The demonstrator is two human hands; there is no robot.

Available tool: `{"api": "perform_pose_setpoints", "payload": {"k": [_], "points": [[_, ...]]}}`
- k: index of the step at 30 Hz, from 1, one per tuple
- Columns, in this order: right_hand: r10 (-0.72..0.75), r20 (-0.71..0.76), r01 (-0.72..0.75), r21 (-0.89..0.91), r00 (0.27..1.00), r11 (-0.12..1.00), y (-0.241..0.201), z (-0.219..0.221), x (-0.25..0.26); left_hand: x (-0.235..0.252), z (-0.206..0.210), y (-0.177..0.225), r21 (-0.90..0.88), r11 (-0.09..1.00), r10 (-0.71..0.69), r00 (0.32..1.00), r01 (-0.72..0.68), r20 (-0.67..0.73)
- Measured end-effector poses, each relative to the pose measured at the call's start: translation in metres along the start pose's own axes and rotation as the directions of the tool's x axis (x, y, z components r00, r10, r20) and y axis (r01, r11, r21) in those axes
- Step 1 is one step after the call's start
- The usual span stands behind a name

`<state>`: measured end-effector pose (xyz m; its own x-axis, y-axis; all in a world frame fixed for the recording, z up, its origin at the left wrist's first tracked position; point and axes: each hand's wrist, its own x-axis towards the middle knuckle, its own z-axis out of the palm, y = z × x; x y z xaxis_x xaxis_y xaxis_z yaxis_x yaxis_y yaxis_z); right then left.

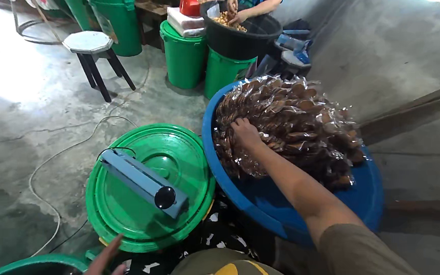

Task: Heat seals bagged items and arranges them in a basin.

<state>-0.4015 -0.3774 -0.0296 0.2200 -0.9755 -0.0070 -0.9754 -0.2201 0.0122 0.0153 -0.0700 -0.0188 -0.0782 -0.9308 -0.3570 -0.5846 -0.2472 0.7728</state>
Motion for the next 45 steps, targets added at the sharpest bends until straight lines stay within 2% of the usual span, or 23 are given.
{"api": "perform_pose_setpoints", "payload": {"k": [2, 3, 5, 7, 10, 13, 16, 18, 20, 22, 23, 24, 25, 26, 27, 28, 30, 32, 34, 36, 37, 42, 45], "points": [[0.018, -0.127, 0.0, 0.14, 0.992, 0.99, 0.007, -0.008, -0.004, 0.017, 0.019, 0.033, -0.061, 0.982, 0.183, 0.975, -0.176, 0.125], [0.04, -0.13, -0.013, 0.202, 0.991, 0.979, 0.011, -0.01, -0.006, 0.025, 0.029, 0.045, -0.122, 0.962, 0.264, 0.948, -0.245, 0.176], [0.012, 0.035, -0.02, 0.232, 0.999, 0.972, 0.021, -0.003, -0.013, 0.039, 0.048, 0.057, -0.223, 0.91, 0.399, 0.884, -0.349, 0.243], [-0.081, 0.199, 0.049, 0.162, 0.977, 0.986, 0.02, 0.003, -0.021, 0.05, 0.059, 0.067, -0.222, 0.874, 0.479, 0.841, -0.432, 0.252], [-0.086, 0.273, 0.091, -0.007, 0.958, 0.996, 0.008, 0.005, -0.024, 0.056, 0.063, 0.078, -0.166, 0.856, 0.516, 0.823, -0.489, 0.237], [-0.051, 0.214, 0.071, -0.085, 0.975, 0.994, 0.005, 0.011, -0.013, 0.052, 0.059, 0.083, -0.117, 0.861, 0.508, 0.829, -0.495, 0.232], [-0.108, 0.056, 0.111, -0.051, 0.993, 0.993, 0.018, 0.019, 0.004, 0.044, 0.052, 0.08, -0.108, 0.893, 0.45, 0.859, -0.437, 0.244], [-0.13, -0.058, 0.13, -0.002, 0.99, 0.991, 0.027, 0.021, 0.011, 0.04, 0.049, 0.072, -0.15, 0.91, 0.412, 0.879, -0.385, 0.242], [-0.041, -0.192, 0.078, 0.189, 0.98, 0.979, 0.028, 0.013, 0.01, 0.038, 0.048, 0.066, -0.215, 0.911, 0.398, 0.885, -0.351, 0.24], [0.102, -0.287, 0.062, 0.51, 0.952, 0.858, 0.013, -0.017, -0.01, 0.038, 0.05, 0.067, -0.293, 0.888, 0.42, 0.883, -0.354, 0.208], [0.107, -0.247, 0.081, 0.644, 0.963, 0.761, -0.002, -0.038, -0.03, 0.04, 0.053, 0.069, -0.356, 0.865, 0.435, 0.882, -0.354, 0.181], [0.021, -0.13, 0.086, 0.762, 0.991, 0.642, -0.02, -0.059, -0.055, 0.042, 0.059, 0.071, -0.431, 0.833, 0.446, 0.882, -0.347, 0.153], [-0.161, -0.009, 0.093, 0.849, 0.987, 0.52, -0.039, -0.071, -0.081, 0.046, 0.066, 0.072, -0.503, 0.794, 0.462, 0.877, -0.341, 0.135], [-0.361, 0.056, 0.103, 0.909, 0.931, 0.405, -0.06, -0.073, -0.103, 0.053, 0.076, 0.071, -0.548, 0.754, 0.499, 0.858, -0.362, 0.12], [-0.499, 0.051, 0.122, 0.944, 0.865, 0.307, -0.083, -0.065, -0.123, 0.061, 0.087, 0.068, -0.568, 0.727, 0.53, 0.841, -0.385, 0.107], [-0.552, 0.047, 0.107, 0.964, 0.832, 0.244, -0.103, -0.056, -0.139, 0.069, 0.097, 0.065, -0.588, 0.716, 0.531, 0.84, -0.375, 0.11], [-0.432, 0.12, -0.062, 0.987, 0.894, 0.147, -0.134, -0.04, -0.162, 0.078, 0.109, 0.06, -0.663, 0.698, 0.458, 0.881, -0.271, 0.122], [-0.234, 0.269, -0.286, 0.957, 0.934, -0.043, -0.15, -0.026, -0.171, 0.081, 0.115, 0.057, -0.735, 0.662, 0.308, 0.947, -0.145, 0.091], [-0.251, 0.465, -0.512, 0.842, 0.849, -0.172, -0.157, -0.021, -0.175, 0.079, 0.115, 0.049, -0.72, 0.69, 0.166, 0.985, -0.08, 0.05], [-0.319, 0.589, -0.649, 0.752, 0.742, -0.12, -0.165, -0.011, -0.178, 0.075, 0.115, 0.042, -0.678, 0.733, 0.085, 0.996, -0.062, 0.001], [-0.331, 0.613, -0.666, 0.743, 0.718, -0.069, -0.169, -0.005, -0.178, 0.074, 0.117, 0.038, -0.674, 0.735, 0.066, 0.997, -0.069, -0.03], [-0.264, 0.546, -0.556, 0.83, 0.795, 0.044, -0.186, 0.009, -0.161, 0.076, 0.106, 0.043, -0.808, 0.589, -0.086, 0.993, -0.019, -0.086], [-0.191, 0.476, -0.412, 0.861, 0.858, 0.297, -0.199, 0.011, -0.138, 0.077, 0.1, 0.035, -0.754, 0.655, -0.179, 0.959, -0.049, -0.219]]}}
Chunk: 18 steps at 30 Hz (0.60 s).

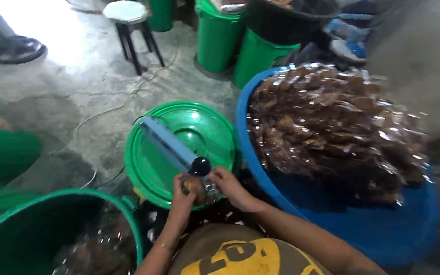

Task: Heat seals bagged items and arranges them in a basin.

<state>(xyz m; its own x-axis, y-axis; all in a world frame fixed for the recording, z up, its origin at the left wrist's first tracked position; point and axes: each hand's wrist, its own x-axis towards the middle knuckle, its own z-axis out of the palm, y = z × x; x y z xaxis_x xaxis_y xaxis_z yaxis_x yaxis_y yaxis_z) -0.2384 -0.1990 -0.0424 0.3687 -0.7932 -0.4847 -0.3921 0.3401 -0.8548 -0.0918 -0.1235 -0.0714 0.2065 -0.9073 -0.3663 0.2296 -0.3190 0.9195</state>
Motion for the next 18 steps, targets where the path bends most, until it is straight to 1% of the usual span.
{"api": "perform_pose_setpoints", "payload": {"k": [2, 3, 4, 5, 6, 7, 8, 9, 10, 11, 12, 13, 14, 15, 16, 17, 18], "points": [[-0.149, -0.058, 0.13, -0.248, 0.987, 0.96, -0.008, 0.006, 0.023, 0.01, -0.008, -0.006, 0.073, 0.996, 0.059, 0.994, -0.052, -0.096], [-0.262, -0.053, 0.228, -0.351, 0.964, 0.908, -0.007, 0.01, 0.035, 0.017, -0.01, -0.01, 0.094, 0.993, 0.087, 0.986, -0.074, -0.142], [-0.345, -0.028, 0.297, -0.447, 0.938, 0.844, -0.005, 0.015, 0.047, 0.024, -0.013, -0.012, 0.098, 0.992, 0.097, 0.978, -0.079, -0.187], [-0.362, 0.004, 0.31, -0.525, 0.932, 0.793, -0.005, 0.018, 0.058, 0.031, -0.015, -0.013, 0.089, 0.993, 0.093, 0.97, -0.075, -0.224], [-0.342, 0.018, 0.289, -0.577, 0.94, 0.764, -0.007, 0.019, 0.07, 0.036, -0.017, -0.012, 0.077, 0.995, 0.078, 0.965, -0.06, -0.25], [-0.297, 0.004, 0.239, -0.607, 0.955, 0.758, -0.013, 0.019, 0.081, 0.042, -0.019, -0.008, 0.065, 0.997, 0.059, 0.962, -0.043, -0.265], [-0.248, -0.019, 0.187, -0.602, 0.969, 0.776, -0.023, 0.015, 0.092, 0.047, -0.022, -0.004, 0.054, 0.998, 0.044, 0.961, -0.03, -0.273], [-0.197, -0.034, 0.145, -0.558, 0.98, 0.817, -0.037, 0.008, 0.098, 0.051, -0.026, 0.0, 0.041, 0.999, 0.031, 0.96, -0.02, -0.279], [-0.177, -0.019, 0.145, -0.499, 0.984, 0.854, -0.054, 0.001, 0.098, 0.057, -0.031, 0.005, 0.027, 1.0, 0.023, 0.959, -0.015, -0.283], [-0.185, 0.048, 0.186, -0.462, 0.982, 0.867, -0.071, -0.005, 0.091, 0.063, -0.037, 0.009, 0.016, 1.0, 0.023, 0.958, -0.019, -0.285], [-0.203, 0.163, 0.256, -0.461, 0.966, 0.85, -0.087, -0.008, 0.079, 0.069, -0.042, 0.012, 0.011, 0.999, 0.033, 0.956, -0.032, -0.291], [-0.207, 0.3, 0.34, -0.513, 0.931, 0.788, -0.098, -0.009, 0.066, 0.075, -0.048, 0.015, 0.013, 0.999, 0.047, 0.953, -0.045, -0.301], [-0.18, 0.407, 0.41, -0.598, 0.896, 0.688, -0.103, -0.005, 0.053, 0.081, -0.052, 0.017, 0.021, 0.998, 0.055, 0.948, -0.051, -0.314], [-0.127, 0.457, 0.44, -0.689, 0.881, 0.576, -0.103, 0.003, 0.043, 0.086, -0.055, 0.019, 0.038, 0.998, 0.064, 0.942, -0.054, -0.33], [-0.061, 0.454, 0.425, -0.769, 0.889, 0.478, -0.099, 0.013, 0.036, 0.09, -0.058, 0.022, 0.062, 0.997, 0.07, 0.937, -0.052, -0.343], [-0.004, 0.421, 0.385, -0.824, 0.907, 0.417, -0.092, 0.022, 0.035, 0.093, -0.06, 0.024, 0.09, 0.995, 0.067, 0.935, -0.038, -0.348], [-0.006, 0.375, 0.346, -0.848, 0.927, 0.401, -0.082, 0.029, 0.036, 0.094, -0.062, 0.025, 0.109, 0.994, 0.056, 0.935, -0.018, -0.35]]}}
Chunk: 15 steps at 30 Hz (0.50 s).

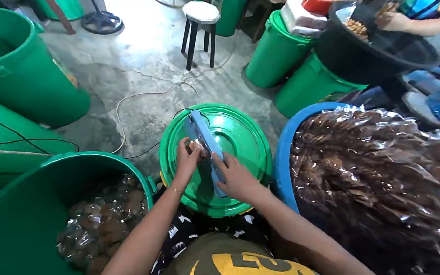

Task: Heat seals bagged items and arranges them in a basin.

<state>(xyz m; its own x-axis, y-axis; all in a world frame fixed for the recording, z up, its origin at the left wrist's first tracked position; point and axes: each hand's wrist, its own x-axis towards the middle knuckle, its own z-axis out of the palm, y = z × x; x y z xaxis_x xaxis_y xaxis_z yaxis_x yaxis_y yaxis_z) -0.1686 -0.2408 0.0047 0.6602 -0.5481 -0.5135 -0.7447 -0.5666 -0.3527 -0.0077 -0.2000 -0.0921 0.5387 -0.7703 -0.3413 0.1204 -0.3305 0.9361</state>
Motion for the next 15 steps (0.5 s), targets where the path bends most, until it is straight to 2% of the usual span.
{"api": "perform_pose_setpoints", "payload": {"k": [2, 4, 6, 8, 13, 15], "points": [[0.004, -0.207, -0.001, 0.016, 0.978, 1.0, 0.005, 0.025, 0.004, 0.001, -0.005, -0.002, 0.012, 0.999, -0.035, 0.999, 0.035, -0.003], [-0.08, -0.463, 0.098, 0.015, 0.883, 0.995, 0.011, 0.048, 0.007, 0.0, -0.014, -0.009, -0.027, 0.998, -0.059, 0.998, 0.059, -0.013], [-0.142, -0.61, 0.176, -0.005, 0.779, 0.984, 0.019, 0.062, 0.009, 0.0, -0.017, -0.018, -0.082, 0.993, -0.081, 0.996, 0.079, -0.023], [-0.151, -0.647, 0.205, 0.008, 0.748, 0.979, 0.024, 0.064, 0.009, 0.001, -0.016, -0.021, -0.112, 0.99, -0.086, 0.996, 0.081, -0.04], [-0.138, -0.61, 0.246, 0.096, 0.78, 0.965, 0.029, 0.058, 0.005, -0.003, -0.008, -0.009, -0.249, 0.968, -0.052, 0.998, 0.039, -0.046], [-0.132, -0.569, 0.251, 0.135, 0.811, 0.959, 0.031, 0.056, 0.005, -0.002, -0.003, -0.002, -0.342, 0.935, -0.106, 0.994, 0.095, -0.014]]}}
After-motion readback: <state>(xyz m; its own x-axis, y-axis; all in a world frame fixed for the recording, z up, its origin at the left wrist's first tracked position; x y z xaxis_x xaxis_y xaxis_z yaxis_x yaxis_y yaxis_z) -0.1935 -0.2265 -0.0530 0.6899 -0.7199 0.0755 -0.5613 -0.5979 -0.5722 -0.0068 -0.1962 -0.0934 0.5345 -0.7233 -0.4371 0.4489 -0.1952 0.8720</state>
